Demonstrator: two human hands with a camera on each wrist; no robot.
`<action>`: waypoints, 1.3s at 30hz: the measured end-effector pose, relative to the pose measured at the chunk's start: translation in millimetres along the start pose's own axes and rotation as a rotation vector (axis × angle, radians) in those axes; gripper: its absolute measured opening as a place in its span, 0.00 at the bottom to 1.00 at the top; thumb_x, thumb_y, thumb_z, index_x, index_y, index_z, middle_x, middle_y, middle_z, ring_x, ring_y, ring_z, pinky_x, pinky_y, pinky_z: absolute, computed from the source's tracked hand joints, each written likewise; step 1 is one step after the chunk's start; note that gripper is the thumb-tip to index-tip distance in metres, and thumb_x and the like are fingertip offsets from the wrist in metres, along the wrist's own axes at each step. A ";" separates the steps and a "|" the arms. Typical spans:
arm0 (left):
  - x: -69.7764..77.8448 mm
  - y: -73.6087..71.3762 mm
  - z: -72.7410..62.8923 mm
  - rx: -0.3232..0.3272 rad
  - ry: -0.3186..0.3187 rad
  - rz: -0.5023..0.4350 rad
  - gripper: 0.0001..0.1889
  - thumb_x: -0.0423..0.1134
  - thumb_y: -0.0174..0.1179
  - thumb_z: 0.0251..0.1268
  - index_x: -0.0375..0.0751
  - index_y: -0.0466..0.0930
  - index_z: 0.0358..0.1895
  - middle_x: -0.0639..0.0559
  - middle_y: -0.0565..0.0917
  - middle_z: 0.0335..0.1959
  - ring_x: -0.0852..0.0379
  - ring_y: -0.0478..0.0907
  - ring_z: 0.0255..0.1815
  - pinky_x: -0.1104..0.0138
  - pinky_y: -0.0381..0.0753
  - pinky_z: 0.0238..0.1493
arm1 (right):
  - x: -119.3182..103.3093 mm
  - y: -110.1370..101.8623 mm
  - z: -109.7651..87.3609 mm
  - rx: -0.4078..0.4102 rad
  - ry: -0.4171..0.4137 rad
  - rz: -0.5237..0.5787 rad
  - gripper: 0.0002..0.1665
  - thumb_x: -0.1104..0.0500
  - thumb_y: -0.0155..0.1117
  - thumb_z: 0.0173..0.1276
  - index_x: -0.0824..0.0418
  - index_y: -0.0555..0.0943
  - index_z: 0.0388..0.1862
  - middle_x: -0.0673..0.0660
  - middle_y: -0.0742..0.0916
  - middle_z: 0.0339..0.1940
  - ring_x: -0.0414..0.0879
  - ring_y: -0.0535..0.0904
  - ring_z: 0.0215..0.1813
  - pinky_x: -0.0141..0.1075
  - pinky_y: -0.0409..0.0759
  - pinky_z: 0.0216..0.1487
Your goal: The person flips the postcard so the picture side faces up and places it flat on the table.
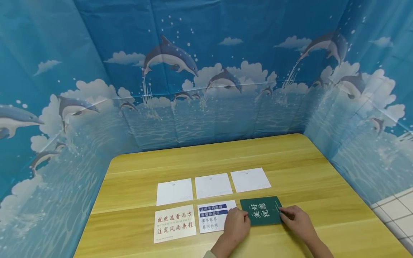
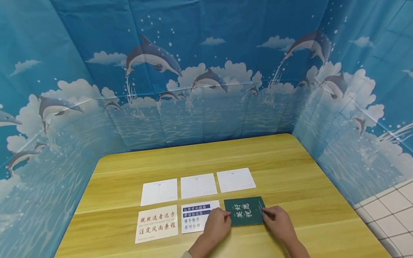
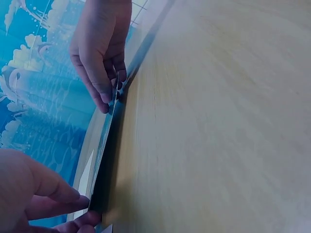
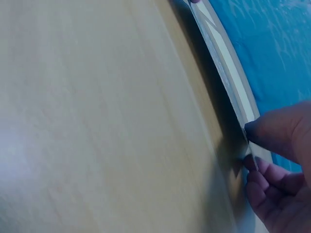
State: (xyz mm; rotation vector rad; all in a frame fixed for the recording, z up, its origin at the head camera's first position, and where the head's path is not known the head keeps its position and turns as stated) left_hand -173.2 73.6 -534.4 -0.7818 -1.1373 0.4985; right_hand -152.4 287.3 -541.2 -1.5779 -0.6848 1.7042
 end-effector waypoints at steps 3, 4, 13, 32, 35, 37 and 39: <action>1.1 0.3 0.6 0.007 -0.010 0.012 0.09 0.32 0.57 0.52 0.37 0.87 0.33 0.51 0.80 0.25 0.60 0.70 0.27 0.70 0.70 0.27 | -5.5 -0.4 1.4 0.021 -0.029 -0.033 0.13 0.64 0.68 0.54 0.68 0.84 0.39 0.54 0.81 0.30 0.46 0.75 0.33 0.40 0.75 0.33; 1.3 0.4 0.7 0.012 -0.012 0.014 0.09 0.32 0.57 0.51 0.37 0.87 0.33 0.51 0.79 0.24 0.59 0.70 0.26 0.70 0.69 0.26 | -6.8 -0.3 1.9 0.023 -0.031 -0.038 0.13 0.64 0.68 0.53 0.68 0.84 0.38 0.54 0.81 0.29 0.46 0.75 0.33 0.40 0.74 0.33; 2.4 3.5 -2.3 0.014 -0.034 0.017 0.11 0.32 0.57 0.49 0.35 0.86 0.35 0.50 0.78 0.25 0.60 0.69 0.26 0.70 0.68 0.26 | -5.4 3.1 3.7 -0.026 0.033 -0.066 0.14 0.65 0.67 0.53 0.70 0.83 0.40 0.56 0.80 0.29 0.47 0.73 0.32 0.41 0.73 0.32; 8.6 5.5 -1.5 0.007 -0.006 0.202 0.10 0.37 0.60 0.49 0.41 0.87 0.34 0.52 0.73 0.22 0.59 0.62 0.23 0.69 0.62 0.24 | -7.1 4.5 2.9 0.011 0.017 -0.129 0.14 0.66 0.67 0.52 0.71 0.84 0.38 0.57 0.79 0.27 0.48 0.72 0.30 0.41 0.70 0.29; 9.6 4.2 -2.3 0.016 0.002 0.222 0.09 0.37 0.60 0.49 0.42 0.87 0.33 0.52 0.73 0.21 0.58 0.62 0.23 0.69 0.62 0.24 | -7.1 5.1 2.8 0.012 0.024 -0.130 0.14 0.66 0.67 0.51 0.71 0.83 0.39 0.58 0.79 0.27 0.48 0.72 0.30 0.41 0.70 0.29; 9.5 4.1 -2.8 0.014 0.001 0.229 0.09 0.37 0.59 0.49 0.42 0.87 0.33 0.52 0.72 0.21 0.58 0.62 0.23 0.69 0.62 0.24 | -7.7 5.3 2.5 0.014 0.023 -0.135 0.14 0.66 0.67 0.51 0.71 0.83 0.39 0.58 0.79 0.28 0.49 0.72 0.30 0.42 0.70 0.30; 9.5 4.3 -2.4 0.008 -0.003 0.231 0.09 0.37 0.59 0.50 0.41 0.87 0.33 0.52 0.72 0.21 0.58 0.62 0.23 0.69 0.62 0.24 | -8.1 5.6 2.4 0.011 0.021 -0.139 0.14 0.66 0.67 0.52 0.71 0.83 0.39 0.58 0.79 0.28 0.50 0.73 0.31 0.43 0.71 0.30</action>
Point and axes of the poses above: each hand's wrist, its own z-axis towards the middle knuckle, its own y-axis out of the palm, x = y × z, the point moved 5 cm from there along z, towards the middle knuckle
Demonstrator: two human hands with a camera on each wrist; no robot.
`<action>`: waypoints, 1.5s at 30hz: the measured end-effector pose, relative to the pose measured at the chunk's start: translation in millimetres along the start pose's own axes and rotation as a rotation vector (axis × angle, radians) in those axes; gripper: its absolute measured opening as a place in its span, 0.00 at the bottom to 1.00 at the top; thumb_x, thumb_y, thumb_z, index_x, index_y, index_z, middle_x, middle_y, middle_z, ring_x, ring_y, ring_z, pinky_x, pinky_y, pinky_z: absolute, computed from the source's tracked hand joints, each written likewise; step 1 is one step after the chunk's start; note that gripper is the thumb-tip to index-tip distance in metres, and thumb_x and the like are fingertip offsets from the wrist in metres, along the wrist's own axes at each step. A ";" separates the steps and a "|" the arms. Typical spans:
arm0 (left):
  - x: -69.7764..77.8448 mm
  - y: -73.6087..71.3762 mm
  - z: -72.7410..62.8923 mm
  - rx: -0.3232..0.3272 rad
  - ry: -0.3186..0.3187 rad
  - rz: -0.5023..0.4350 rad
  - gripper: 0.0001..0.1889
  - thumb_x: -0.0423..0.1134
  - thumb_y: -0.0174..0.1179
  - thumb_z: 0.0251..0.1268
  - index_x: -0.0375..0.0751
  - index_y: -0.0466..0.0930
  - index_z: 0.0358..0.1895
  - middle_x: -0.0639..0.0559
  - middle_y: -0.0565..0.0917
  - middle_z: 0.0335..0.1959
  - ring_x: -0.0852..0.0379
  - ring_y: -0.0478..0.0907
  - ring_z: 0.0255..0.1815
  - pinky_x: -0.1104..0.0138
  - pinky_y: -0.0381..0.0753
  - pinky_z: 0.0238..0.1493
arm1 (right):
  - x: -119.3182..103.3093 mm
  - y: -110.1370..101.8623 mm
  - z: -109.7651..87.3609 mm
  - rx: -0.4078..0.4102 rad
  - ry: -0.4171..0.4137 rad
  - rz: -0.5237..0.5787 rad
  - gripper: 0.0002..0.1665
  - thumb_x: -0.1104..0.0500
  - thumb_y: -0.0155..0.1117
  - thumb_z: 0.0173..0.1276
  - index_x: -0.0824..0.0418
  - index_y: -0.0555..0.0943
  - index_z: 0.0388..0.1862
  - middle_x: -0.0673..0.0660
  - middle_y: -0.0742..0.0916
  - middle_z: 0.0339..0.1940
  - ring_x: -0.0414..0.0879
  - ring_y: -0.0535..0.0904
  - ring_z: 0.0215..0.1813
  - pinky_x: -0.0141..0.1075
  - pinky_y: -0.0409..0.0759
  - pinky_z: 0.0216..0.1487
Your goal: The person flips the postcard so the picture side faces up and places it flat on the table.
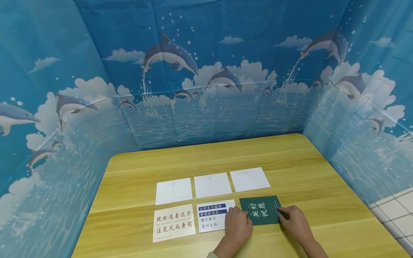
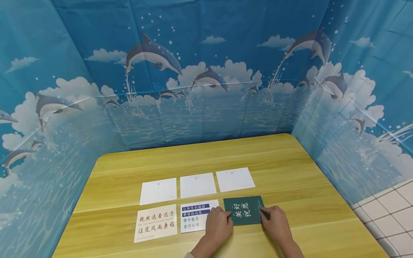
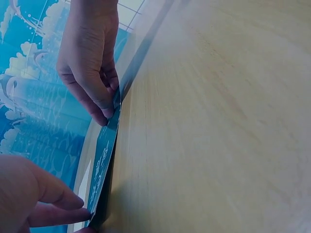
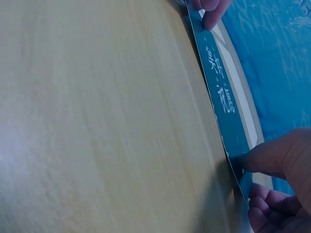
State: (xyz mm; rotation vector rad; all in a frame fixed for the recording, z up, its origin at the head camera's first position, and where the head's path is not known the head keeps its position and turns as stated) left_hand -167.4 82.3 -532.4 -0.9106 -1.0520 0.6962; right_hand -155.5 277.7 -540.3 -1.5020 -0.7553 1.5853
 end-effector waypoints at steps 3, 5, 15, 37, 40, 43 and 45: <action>-0.5 0.6 0.7 -0.011 -0.004 0.000 0.09 0.38 0.59 0.51 0.41 0.87 0.34 0.52 0.72 0.22 0.58 0.62 0.24 0.69 0.62 0.25 | -0.6 0.6 -0.1 0.000 -0.004 -0.005 0.14 0.66 0.67 0.52 0.71 0.83 0.39 0.58 0.79 0.28 0.51 0.74 0.31 0.43 0.71 0.30; -0.6 0.8 1.3 -0.011 -0.005 0.000 0.09 0.38 0.59 0.51 0.41 0.87 0.34 0.52 0.73 0.22 0.58 0.63 0.24 0.68 0.63 0.25 | -0.4 1.3 0.2 -0.006 0.001 -0.001 0.14 0.66 0.67 0.52 0.71 0.83 0.39 0.59 0.79 0.29 0.51 0.74 0.32 0.43 0.71 0.30; -1.3 0.3 -1.5 0.029 -0.004 -0.003 0.07 0.37 0.59 0.48 0.40 0.86 0.26 0.54 0.67 0.19 0.58 0.62 0.23 0.68 0.61 0.23 | -0.1 3.0 1.3 -0.034 0.030 0.006 0.15 0.65 0.67 0.53 0.71 0.83 0.41 0.59 0.79 0.30 0.52 0.74 0.33 0.43 0.71 0.31; -6.1 3.0 -1.0 0.032 0.058 -0.069 0.09 0.35 0.58 0.50 0.40 0.86 0.33 0.56 0.71 0.23 0.61 0.64 0.26 0.71 0.65 0.27 | 0.2 -2.3 5.0 -0.073 0.063 0.062 0.15 0.64 0.66 0.55 0.71 0.82 0.41 0.54 0.77 0.25 0.46 0.68 0.27 0.36 0.67 0.25; -14.8 -2.3 -1.7 0.069 0.073 -0.218 0.09 0.32 0.57 0.52 0.39 0.86 0.36 0.57 0.75 0.27 0.64 0.68 0.29 0.74 0.70 0.31 | -4.7 -7.0 10.9 -0.065 0.097 0.133 0.16 0.62 0.64 0.58 0.72 0.81 0.43 0.53 0.77 0.24 0.45 0.68 0.26 0.35 0.65 0.24; -30.9 -14.4 -1.9 0.129 0.058 -0.363 0.10 0.31 0.57 0.55 0.37 0.84 0.39 0.56 0.80 0.31 0.63 0.74 0.33 0.72 0.74 0.35 | -16.6 -6.5 19.4 -0.040 0.116 0.209 0.17 0.60 0.62 0.62 0.71 0.80 0.45 0.53 0.79 0.26 0.45 0.70 0.28 0.34 0.68 0.25; -45.4 -26.1 -1.4 0.167 0.031 -0.434 0.10 0.30 0.56 0.57 0.35 0.83 0.41 0.53 0.83 0.34 0.61 0.77 0.35 0.69 0.76 0.39 | -28.7 -1.6 25.7 -0.019 0.109 0.268 0.16 0.60 0.62 0.63 0.71 0.80 0.45 0.54 0.81 0.27 0.45 0.72 0.29 0.34 0.71 0.27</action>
Point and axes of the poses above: each hand's wrist, its own z-axis towards the middle knuckle, its own y-axis out of the palm, x = y × z, the point moved 5 cm from there along z, towards the middle knuckle
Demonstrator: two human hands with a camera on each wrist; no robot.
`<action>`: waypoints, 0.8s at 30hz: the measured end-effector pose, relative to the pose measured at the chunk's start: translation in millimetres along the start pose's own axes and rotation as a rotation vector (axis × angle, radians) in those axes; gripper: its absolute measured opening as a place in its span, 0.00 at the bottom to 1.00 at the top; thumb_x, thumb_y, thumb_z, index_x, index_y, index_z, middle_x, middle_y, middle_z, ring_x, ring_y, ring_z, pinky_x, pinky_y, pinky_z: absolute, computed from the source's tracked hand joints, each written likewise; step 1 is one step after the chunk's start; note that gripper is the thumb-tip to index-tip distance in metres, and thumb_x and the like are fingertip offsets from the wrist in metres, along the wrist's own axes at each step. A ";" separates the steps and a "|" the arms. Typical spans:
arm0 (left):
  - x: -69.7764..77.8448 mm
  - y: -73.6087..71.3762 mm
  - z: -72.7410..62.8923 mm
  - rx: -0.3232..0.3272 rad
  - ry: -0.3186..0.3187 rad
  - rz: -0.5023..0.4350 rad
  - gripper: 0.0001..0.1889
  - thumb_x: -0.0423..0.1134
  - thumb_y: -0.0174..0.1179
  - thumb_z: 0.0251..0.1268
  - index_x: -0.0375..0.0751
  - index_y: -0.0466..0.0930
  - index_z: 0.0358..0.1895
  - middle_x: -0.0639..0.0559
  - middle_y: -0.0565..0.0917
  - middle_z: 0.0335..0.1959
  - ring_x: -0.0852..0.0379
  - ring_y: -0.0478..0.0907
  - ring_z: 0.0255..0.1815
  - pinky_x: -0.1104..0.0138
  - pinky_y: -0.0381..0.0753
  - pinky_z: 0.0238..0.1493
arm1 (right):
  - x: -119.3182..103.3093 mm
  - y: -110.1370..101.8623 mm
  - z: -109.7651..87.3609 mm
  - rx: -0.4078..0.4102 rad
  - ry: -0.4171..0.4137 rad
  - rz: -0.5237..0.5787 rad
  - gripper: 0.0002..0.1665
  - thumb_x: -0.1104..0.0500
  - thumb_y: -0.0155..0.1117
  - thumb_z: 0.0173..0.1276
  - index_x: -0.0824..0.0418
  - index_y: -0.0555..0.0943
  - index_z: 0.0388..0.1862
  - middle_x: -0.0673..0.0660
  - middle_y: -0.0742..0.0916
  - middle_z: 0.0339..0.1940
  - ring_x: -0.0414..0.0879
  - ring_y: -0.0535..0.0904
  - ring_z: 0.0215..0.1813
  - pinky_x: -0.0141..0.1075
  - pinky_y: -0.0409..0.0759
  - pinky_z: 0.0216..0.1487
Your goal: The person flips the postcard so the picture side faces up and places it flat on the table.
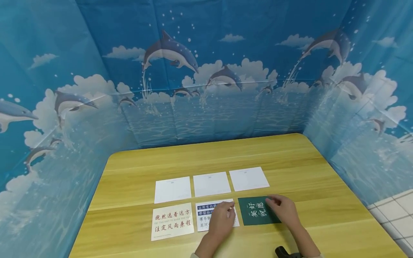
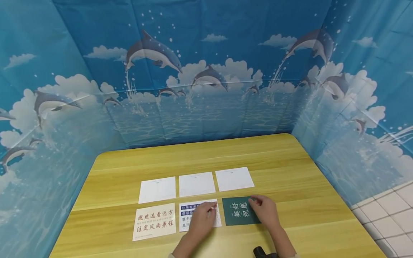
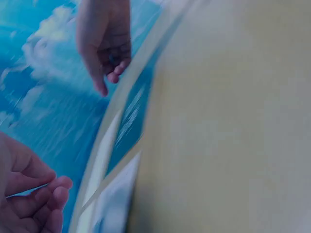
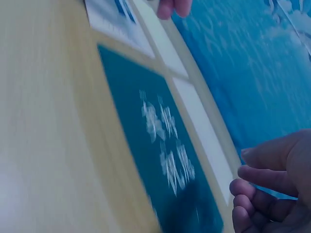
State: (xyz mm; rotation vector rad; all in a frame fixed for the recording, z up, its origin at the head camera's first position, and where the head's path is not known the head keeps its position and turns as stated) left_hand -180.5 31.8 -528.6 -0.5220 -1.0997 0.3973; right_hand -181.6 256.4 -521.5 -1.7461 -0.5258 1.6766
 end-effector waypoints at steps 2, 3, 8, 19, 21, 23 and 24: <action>-10.6 -21.1 2.8 0.044 -0.030 -0.026 0.11 0.30 0.56 0.58 0.34 0.83 0.42 0.51 0.83 0.37 0.59 0.78 0.37 0.65 0.77 0.42 | -14.6 13.4 5.8 0.001 -0.024 0.055 0.16 0.60 0.61 0.63 0.71 0.80 0.46 0.55 0.82 0.30 0.45 0.74 0.31 0.35 0.73 0.31; -16.2 -31.8 3.8 0.067 -0.049 -0.035 0.11 0.30 0.55 0.58 0.34 0.82 0.43 0.51 0.83 0.38 0.58 0.78 0.37 0.64 0.77 0.42 | -22.0 20.4 8.2 -0.003 -0.035 0.085 0.16 0.60 0.61 0.63 0.71 0.80 0.46 0.55 0.82 0.31 0.45 0.75 0.32 0.35 0.74 0.32; -48.8 -80.9 5.4 0.148 -0.179 -0.074 0.12 0.29 0.55 0.60 0.33 0.81 0.46 0.50 0.83 0.39 0.56 0.78 0.38 0.64 0.77 0.41 | -59.8 55.2 20.1 -0.031 -0.089 0.178 0.14 0.62 0.61 0.63 0.70 0.80 0.45 0.54 0.83 0.31 0.45 0.76 0.32 0.34 0.75 0.31; -116.0 -156.2 -2.4 0.326 -0.464 -0.083 0.13 0.31 0.53 0.63 0.31 0.79 0.48 0.43 0.82 0.42 0.52 0.78 0.38 0.66 0.78 0.36 | -128.4 125.3 35.1 -0.168 -0.167 0.252 0.13 0.62 0.60 0.61 0.70 0.81 0.42 0.51 0.81 0.26 0.43 0.73 0.28 0.35 0.74 0.31; -124.3 -163.6 -5.2 0.335 -0.490 -0.086 0.13 0.31 0.53 0.64 0.30 0.78 0.49 0.41 0.82 0.43 0.51 0.77 0.38 0.69 0.77 0.34 | -135.9 136.2 35.0 -0.191 -0.186 0.247 0.13 0.62 0.60 0.62 0.70 0.81 0.42 0.51 0.81 0.26 0.43 0.74 0.28 0.35 0.74 0.31; -133.5 -171.3 -7.3 0.341 -0.511 -0.088 0.14 0.32 0.52 0.65 0.29 0.78 0.50 0.41 0.82 0.44 0.51 0.77 0.38 0.71 0.76 0.32 | -143.9 146.1 34.9 -0.213 -0.206 0.246 0.13 0.62 0.59 0.62 0.70 0.81 0.41 0.51 0.82 0.27 0.43 0.76 0.30 0.36 0.75 0.33; -137.8 -175.6 -8.1 0.346 -0.521 -0.091 0.14 0.32 0.52 0.65 0.29 0.78 0.50 0.40 0.82 0.44 0.51 0.77 0.38 0.73 0.75 0.32 | -148.3 150.5 34.8 -0.223 -0.222 0.252 0.13 0.63 0.59 0.61 0.71 0.80 0.41 0.52 0.82 0.27 0.45 0.77 0.31 0.37 0.76 0.34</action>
Point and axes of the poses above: each hand's wrist, its own z-axis towards the middle knuckle, its own y-axis out of the palm, x = y × z, the point moved 5 cm from there along z, towards the middle knuckle
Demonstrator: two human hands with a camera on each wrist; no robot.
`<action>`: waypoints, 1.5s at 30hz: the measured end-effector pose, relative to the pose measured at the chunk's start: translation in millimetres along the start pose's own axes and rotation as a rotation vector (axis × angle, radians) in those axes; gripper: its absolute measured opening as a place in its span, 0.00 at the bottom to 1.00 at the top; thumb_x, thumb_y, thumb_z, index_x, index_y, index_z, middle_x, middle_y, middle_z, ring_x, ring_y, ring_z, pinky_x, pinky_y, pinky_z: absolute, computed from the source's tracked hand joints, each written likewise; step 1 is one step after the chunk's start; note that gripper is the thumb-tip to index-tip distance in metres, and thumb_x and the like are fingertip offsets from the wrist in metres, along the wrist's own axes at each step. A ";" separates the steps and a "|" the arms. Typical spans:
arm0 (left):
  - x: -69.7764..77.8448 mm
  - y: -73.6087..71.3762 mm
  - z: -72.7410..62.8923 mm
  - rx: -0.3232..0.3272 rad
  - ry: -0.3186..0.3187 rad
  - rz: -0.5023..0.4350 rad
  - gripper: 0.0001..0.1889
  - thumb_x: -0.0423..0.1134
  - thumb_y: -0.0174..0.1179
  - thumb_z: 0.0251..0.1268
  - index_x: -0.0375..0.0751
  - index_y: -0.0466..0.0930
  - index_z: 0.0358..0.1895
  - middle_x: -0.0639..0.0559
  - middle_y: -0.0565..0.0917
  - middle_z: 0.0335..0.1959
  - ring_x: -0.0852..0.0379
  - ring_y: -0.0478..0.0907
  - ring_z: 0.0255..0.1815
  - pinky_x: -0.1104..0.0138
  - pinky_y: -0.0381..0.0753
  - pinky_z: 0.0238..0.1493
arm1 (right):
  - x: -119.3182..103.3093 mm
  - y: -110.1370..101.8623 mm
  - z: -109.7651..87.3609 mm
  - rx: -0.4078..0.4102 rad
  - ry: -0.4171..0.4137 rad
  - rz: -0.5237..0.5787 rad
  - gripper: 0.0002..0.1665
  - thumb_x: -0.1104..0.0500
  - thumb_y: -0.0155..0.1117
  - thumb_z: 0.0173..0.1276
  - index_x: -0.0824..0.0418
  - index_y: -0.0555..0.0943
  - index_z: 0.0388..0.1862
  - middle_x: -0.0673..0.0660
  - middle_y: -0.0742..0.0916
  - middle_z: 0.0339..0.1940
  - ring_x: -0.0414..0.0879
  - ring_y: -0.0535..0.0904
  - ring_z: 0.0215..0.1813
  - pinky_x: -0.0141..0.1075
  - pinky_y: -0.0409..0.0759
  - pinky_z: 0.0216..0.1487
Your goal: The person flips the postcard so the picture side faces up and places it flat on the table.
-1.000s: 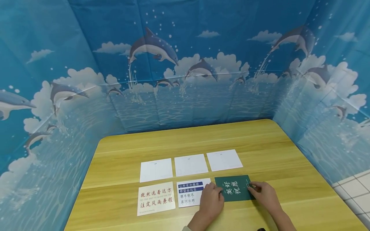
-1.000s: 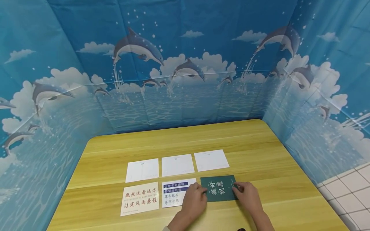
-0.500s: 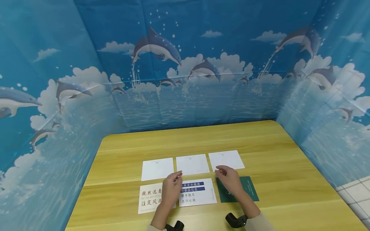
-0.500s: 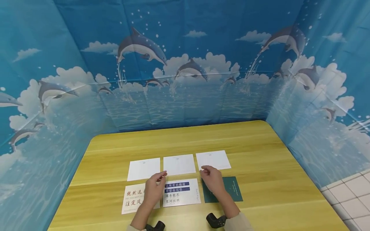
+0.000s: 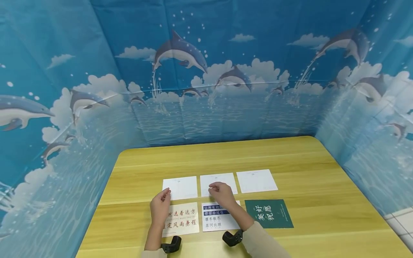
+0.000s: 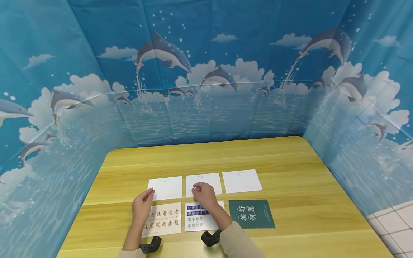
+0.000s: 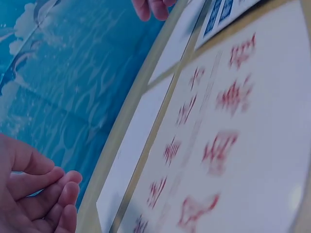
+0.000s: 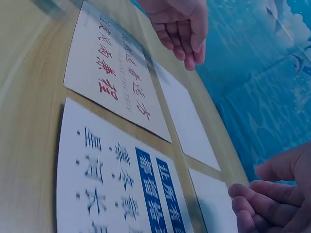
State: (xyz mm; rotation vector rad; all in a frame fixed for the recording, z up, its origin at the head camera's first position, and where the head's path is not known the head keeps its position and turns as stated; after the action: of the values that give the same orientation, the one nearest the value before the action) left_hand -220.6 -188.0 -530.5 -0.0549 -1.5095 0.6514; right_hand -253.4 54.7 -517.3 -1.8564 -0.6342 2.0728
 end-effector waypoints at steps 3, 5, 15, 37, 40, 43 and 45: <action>-10.6 -11.9 10.3 0.017 -0.032 -0.004 0.15 0.34 0.51 0.67 0.30 0.77 0.51 0.40 0.81 0.44 0.50 0.76 0.39 0.73 0.74 0.32 | -7.5 13.0 5.8 -0.036 -0.028 0.002 0.13 0.63 0.58 0.62 0.72 0.80 0.42 0.54 0.83 0.30 0.47 0.79 0.35 0.39 0.77 0.36; -16.8 -19.7 16.4 0.021 -0.051 -0.005 0.15 0.35 0.50 0.67 0.29 0.76 0.52 0.39 0.81 0.45 0.49 0.76 0.41 0.70 0.75 0.35 | -12.3 20.9 9.6 -0.059 -0.050 0.001 0.14 0.63 0.57 0.63 0.72 0.79 0.43 0.56 0.84 0.32 0.50 0.80 0.37 0.40 0.78 0.39; -38.9 -29.3 27.3 -0.104 -0.125 -0.003 0.20 0.37 0.45 0.69 0.24 0.70 0.56 0.32 0.74 0.53 0.38 0.70 0.55 0.52 0.71 0.52 | -22.5 41.5 24.2 -0.117 -0.080 -0.088 0.17 0.61 0.59 0.62 0.73 0.78 0.45 0.59 0.84 0.36 0.52 0.79 0.41 0.43 0.77 0.43; -30.3 -21.8 41.2 -0.212 -0.065 0.066 0.20 0.35 0.45 0.69 0.21 0.68 0.57 0.31 0.73 0.54 0.34 0.70 0.53 0.51 0.74 0.49 | -18.2 55.9 32.7 -0.107 -0.039 -0.144 0.14 0.64 0.56 0.62 0.76 0.79 0.40 0.68 0.82 0.34 0.54 0.78 0.34 0.43 0.77 0.36; -29.3 -17.2 42.9 -0.224 -0.053 0.096 0.20 0.34 0.44 0.69 0.22 0.69 0.57 0.32 0.74 0.54 0.34 0.71 0.52 0.52 0.74 0.48 | -18.5 57.6 31.7 -0.107 -0.043 -0.143 0.18 0.64 0.57 0.62 0.75 0.77 0.47 0.68 0.82 0.45 0.59 0.77 0.49 0.49 0.75 0.47; -28.5 -14.2 43.9 -0.222 -0.055 0.099 0.19 0.33 0.43 0.69 0.21 0.69 0.56 0.32 0.74 0.53 0.35 0.70 0.54 0.52 0.73 0.50 | -19.0 59.6 31.0 -0.114 -0.041 -0.136 0.18 0.64 0.57 0.62 0.75 0.77 0.48 0.69 0.81 0.47 0.58 0.77 0.48 0.49 0.75 0.48; -27.8 -14.1 44.4 -0.208 -0.047 0.103 0.19 0.32 0.43 0.69 0.20 0.69 0.55 0.32 0.75 0.53 0.37 0.68 0.57 0.52 0.69 0.54 | -19.7 60.6 30.6 -0.114 -0.042 -0.138 0.18 0.64 0.57 0.62 0.76 0.77 0.48 0.68 0.82 0.43 0.52 0.78 0.37 0.45 0.76 0.43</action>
State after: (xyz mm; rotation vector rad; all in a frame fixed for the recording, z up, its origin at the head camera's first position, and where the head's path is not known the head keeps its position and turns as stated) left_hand -254.7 -227.4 -545.4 -0.2793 -1.6241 0.5781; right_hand -276.4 -11.2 -528.4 -1.7772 -0.8816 2.0302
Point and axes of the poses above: each hand's wrist, its own z-axis towards the middle knuckle, its own y-axis out of the palm, x = y × z, the point moved 5 cm from there along z, towards the middle knuckle
